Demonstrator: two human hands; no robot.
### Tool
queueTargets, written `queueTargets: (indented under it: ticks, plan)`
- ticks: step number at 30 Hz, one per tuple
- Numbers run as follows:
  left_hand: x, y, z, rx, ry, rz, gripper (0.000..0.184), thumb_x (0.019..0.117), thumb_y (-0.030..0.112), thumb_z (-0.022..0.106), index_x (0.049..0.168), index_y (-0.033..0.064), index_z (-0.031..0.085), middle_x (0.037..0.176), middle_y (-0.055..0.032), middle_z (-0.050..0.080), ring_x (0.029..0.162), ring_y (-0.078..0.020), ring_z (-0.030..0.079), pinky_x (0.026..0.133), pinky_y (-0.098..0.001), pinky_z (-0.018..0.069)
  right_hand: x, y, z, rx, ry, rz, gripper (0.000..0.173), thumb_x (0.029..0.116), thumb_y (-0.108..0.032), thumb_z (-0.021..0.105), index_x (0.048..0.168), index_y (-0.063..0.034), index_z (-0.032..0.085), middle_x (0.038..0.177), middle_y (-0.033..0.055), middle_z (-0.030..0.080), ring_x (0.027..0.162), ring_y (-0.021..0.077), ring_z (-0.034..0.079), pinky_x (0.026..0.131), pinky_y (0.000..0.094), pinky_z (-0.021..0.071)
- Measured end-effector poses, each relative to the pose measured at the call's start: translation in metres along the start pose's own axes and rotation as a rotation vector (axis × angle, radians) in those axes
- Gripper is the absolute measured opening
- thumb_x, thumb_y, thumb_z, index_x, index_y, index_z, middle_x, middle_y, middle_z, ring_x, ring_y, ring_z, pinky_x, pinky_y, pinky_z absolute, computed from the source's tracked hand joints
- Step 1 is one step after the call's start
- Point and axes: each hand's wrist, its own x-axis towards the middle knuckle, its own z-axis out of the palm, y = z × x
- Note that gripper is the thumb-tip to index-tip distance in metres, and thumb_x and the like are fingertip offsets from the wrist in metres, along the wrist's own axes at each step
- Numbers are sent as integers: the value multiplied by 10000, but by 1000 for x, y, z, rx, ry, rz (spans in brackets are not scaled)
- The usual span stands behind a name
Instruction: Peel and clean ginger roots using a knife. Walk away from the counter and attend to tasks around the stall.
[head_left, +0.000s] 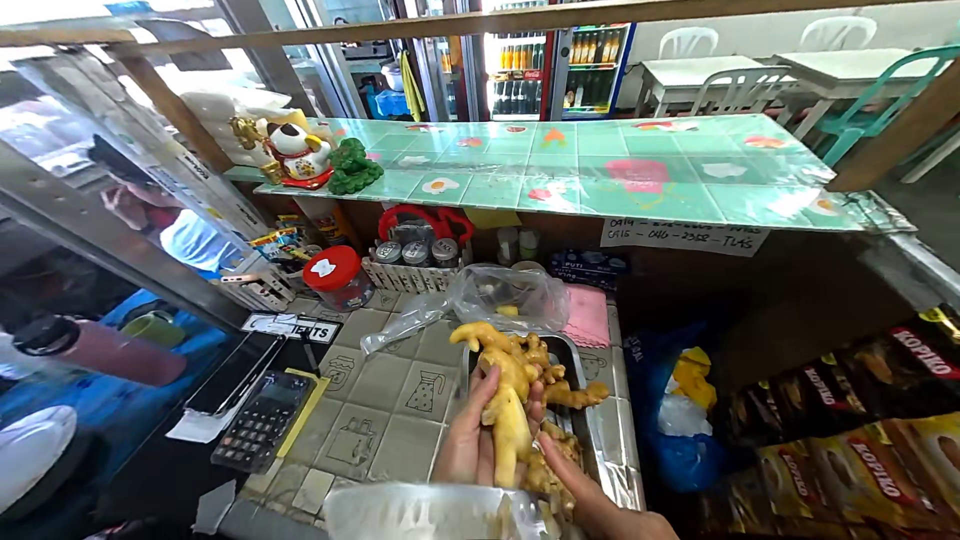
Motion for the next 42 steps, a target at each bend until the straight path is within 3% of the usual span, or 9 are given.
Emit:
queueTargets:
  ticks: [5, 14, 18, 24, 27, 29, 31, 37, 42]
  plan:
    - [-2, -2, 6, 100, 35, -74, 640, 1085, 538, 216, 1205, 24, 577, 881, -149, 671, 709, -217, 689, 611, -328, 597, 6, -2, 6, -167, 44, -46, 885, 931, -543, 679, 1572, -14, 376, 818, 141, 703, 597, 247, 613, 573, 467, 531]
    - [-3, -10, -4, 168, -120, 26, 493, 1113, 381, 245, 1562, 179, 229, 1044, -119, 660, 791, -182, 700, 678, -299, 605, 8, -4, 1, -244, 142, -118, 785, 945, -520, 676, 1507, -5, 487, 758, 116, 693, 568, 218, 588, 559, 413, 512]
    - [-4, -14, -5, 226, -101, 61, 509, 1112, 374, 264, 1564, 143, 224, 1085, -102, 655, 847, -159, 702, 735, -298, 604, 10, -4, -3, -205, 127, -101, 787, 942, -503, 691, 1522, -19, 472, 910, 142, 744, 613, 202, 627, 590, 400, 538]
    - [-11, -17, -6, 350, -114, 94, 533, 1103, 352, 288, 1576, 118, 207, 1237, -84, 609, 981, -108, 666, 852, -280, 570, 11, -7, -7, -180, 126, -82, 799, 935, -506, 700, 1526, -22, 466, 825, 136, 718, 572, 210, 602, 559, 411, 532]
    - [-18, -15, -2, 338, -92, 69, 492, 1113, 332, 288, 1558, 127, 241, 1219, -65, 611, 998, -91, 661, 867, -279, 569, 12, -5, -8, -178, 160, -104, 743, 939, -484, 703, 1501, -37, 509, 971, 137, 753, 645, 202, 659, 595, 413, 556]
    - [-23, -12, -1, 313, -98, 41, 464, 1119, 316, 288, 1545, 135, 271, 1265, -51, 595, 1077, -90, 636, 909, -298, 552, 12, -1, -11, -192, 165, -124, 668, 962, -455, 685, 1492, -77, 533, 1219, 100, 737, 842, 179, 743, 709, 396, 609]
    - [-29, -13, 1, 269, -115, 31, 430, 1119, 297, 315, 1519, 139, 327, 1291, -38, 604, 1125, -89, 628, 932, -310, 548, 12, 3, -15, -172, 166, -112, 623, 970, -445, 675, 1474, -98, 557, 1159, 98, 750, 800, 187, 728, 673, 407, 595]
    - [-22, -19, -1, 400, -115, 24, 533, 1106, 328, 308, 1582, 113, 199, 1328, -83, 567, 1094, -98, 638, 918, -294, 553, 10, -7, -18, -129, 58, -78, 851, 918, -508, 720, 1560, -39, 416, 904, 141, 726, 581, 206, 595, 550, 420, 521]
    - [-24, -16, -3, 387, -125, -14, 531, 1116, 330, 278, 1595, 134, 158, 1384, -81, 528, 1185, -112, 596, 988, -328, 521, 11, -5, -18, -214, 102, -98, 736, 936, -488, 706, 1522, -92, 501, 978, 114, 768, 669, 206, 690, 608, 421, 575]
